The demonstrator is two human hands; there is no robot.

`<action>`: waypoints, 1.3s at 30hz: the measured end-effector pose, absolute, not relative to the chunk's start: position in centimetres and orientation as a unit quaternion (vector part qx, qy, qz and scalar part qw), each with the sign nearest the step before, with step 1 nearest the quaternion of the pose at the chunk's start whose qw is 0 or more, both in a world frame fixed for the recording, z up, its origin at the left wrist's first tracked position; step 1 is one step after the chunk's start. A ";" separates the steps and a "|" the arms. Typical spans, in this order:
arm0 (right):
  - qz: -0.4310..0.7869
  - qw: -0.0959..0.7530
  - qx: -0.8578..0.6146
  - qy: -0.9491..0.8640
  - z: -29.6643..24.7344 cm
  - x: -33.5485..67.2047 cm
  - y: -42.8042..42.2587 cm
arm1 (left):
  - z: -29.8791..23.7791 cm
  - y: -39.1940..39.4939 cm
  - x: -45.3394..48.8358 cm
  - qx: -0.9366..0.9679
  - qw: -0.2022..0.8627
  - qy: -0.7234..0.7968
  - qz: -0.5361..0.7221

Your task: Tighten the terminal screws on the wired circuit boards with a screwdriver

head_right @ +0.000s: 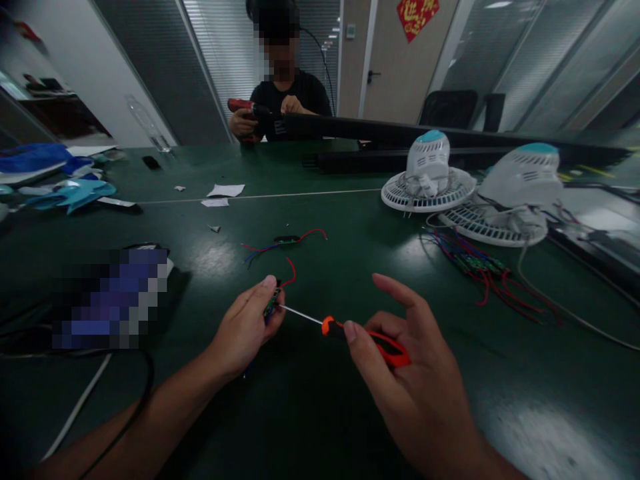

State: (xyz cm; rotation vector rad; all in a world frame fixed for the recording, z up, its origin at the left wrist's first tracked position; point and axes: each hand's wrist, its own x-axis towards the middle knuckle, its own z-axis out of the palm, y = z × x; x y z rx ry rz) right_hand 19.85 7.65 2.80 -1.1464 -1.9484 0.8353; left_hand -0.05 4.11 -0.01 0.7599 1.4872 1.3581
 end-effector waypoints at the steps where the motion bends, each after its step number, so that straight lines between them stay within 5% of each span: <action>1: 0.332 0.360 -0.447 -0.749 2.8 19.8 7.6 | 0.0 4.1 0.0 0.311 0.475 0.610 0.553; 39: 0.348 0.373 -0.430 -0.745 2.9 19.6 7.5 | -0.2 4.1 -0.1 0.302 0.478 0.592 0.575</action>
